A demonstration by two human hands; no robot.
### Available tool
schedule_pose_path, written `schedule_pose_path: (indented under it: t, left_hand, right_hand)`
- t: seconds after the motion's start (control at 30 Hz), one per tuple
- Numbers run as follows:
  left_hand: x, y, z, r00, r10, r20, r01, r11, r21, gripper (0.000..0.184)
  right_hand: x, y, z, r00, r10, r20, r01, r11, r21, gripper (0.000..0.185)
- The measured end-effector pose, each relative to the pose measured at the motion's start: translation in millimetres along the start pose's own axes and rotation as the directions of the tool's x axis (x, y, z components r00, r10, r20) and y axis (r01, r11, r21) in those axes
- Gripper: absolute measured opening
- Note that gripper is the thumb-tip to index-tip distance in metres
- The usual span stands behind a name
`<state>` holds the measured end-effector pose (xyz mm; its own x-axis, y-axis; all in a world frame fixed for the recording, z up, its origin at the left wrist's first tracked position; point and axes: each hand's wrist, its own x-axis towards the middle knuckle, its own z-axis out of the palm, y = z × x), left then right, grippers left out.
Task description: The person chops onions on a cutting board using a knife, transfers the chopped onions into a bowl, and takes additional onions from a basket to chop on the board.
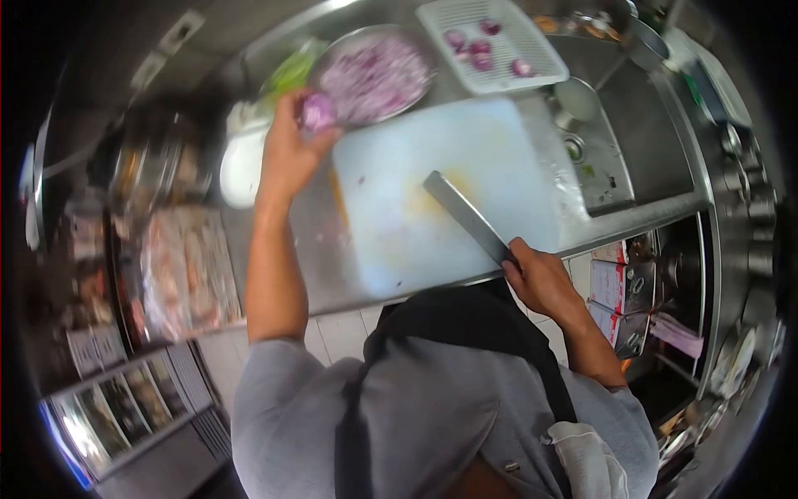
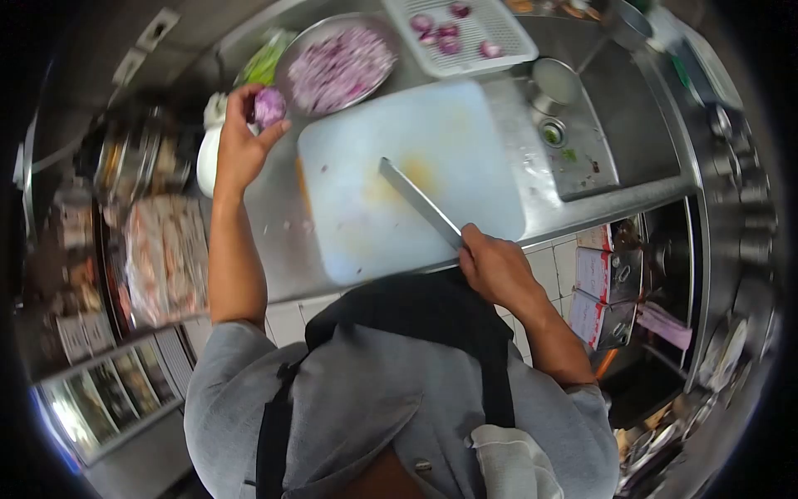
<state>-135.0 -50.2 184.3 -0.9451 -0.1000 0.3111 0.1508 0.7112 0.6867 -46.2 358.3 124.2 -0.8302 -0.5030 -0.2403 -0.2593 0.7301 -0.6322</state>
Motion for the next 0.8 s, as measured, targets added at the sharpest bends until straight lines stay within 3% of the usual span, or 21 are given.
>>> schedule_pose_path:
  t: [0.13, 0.23, 0.27, 0.3, 0.37, 0.43, 0.47, 0.57, 0.63, 0.67, 0.7, 0.77, 0.8]
  left_hand:
    - [-52, -20, -48, 0.998, -0.009, -0.067, 0.006, 0.999, -0.038, 0.065]
    - [-89, -30, -64, 0.997, -0.034, -0.066, 0.031, 0.998, -0.055, 0.065]
    - [-100, -35, -63, 0.998, -0.045, -0.042, 0.042, 0.996, -0.082, 0.065]
    - [-110, -41, -60, 0.998, -0.056, -0.017, 0.054, 0.993, -0.109, 0.065]
    - [-127, -48, -40, 0.999, -0.025, 0.047, 0.029, 0.996, -0.086, 0.065]
    - [-139, -47, -12, 0.991, 0.024, 0.133, -0.013, 0.996, -0.087, 0.064]
    - [-143, -48, 6, 0.983, 0.064, 0.174, -0.051, 0.996, -0.078, 0.064]
    - [-156, -65, 60, 0.957, 0.156, 0.243, -0.168, 0.985, 0.028, 0.066]
    - [-167, -74, 87, 0.954, 0.187, 0.236, -0.235, 0.951, 0.199, 0.066]
    - [-170, -76, 90, 0.959, 0.154, 0.238, -0.195, 0.968, 0.159, 0.069]
    - [-172, -70, 90, 0.978, 0.159, 0.134, -0.175, 0.978, 0.112, 0.063]
    - [-178, -59, 91, 0.986, 0.146, -0.078, -0.145, 0.989, 0.017, 0.050]
    - [-175, -56, 90, 0.988, 0.120, -0.092, -0.121, 0.993, -0.003, 0.045]
  right_hand:
    - [17, -66, 47, 0.967, -0.176, 0.185, 0.168, 0.984, 0.058, 0.019]
    - [37, -83, 76, 0.934, -0.148, 0.325, 0.124, 0.988, 0.094, 0.022]
    - [42, -79, 80, 0.946, -0.062, 0.320, 0.038, 0.996, 0.083, 0.023]
    - [44, -71, 81, 0.960, -0.033, 0.279, -0.044, 0.963, 0.264, 0.022]
    - [45, -61, 76, 0.991, 0.091, 0.102, -0.099, 0.992, 0.073, 0.019]
    - [45, -60, 64, 0.990, 0.005, -0.144, -0.042, 0.968, -0.249, 0.018]
    - [46, -61, 54, 0.983, 0.005, -0.184, -0.067, 0.941, -0.331, 0.016]
    - [45, -58, 40, 0.955, -0.041, -0.293, -0.044, 0.959, -0.279, 0.018]
    - [43, -57, 39, 0.979, -0.032, -0.202, -0.036, 0.945, -0.324, 0.017]
    - [42, -52, 39, 0.990, -0.048, -0.133, -0.004, 0.931, -0.365, 0.017]
    - [41, -48, 40, 0.997, -0.056, -0.060, 0.027, 0.916, -0.401, 0.017]
    - [40, -41, 40, 0.997, -0.067, -0.035, 0.049, 0.926, -0.375, 0.017]
    - [43, -44, 34, 0.997, -0.073, -0.031, 0.056, 0.928, -0.368, 0.017]
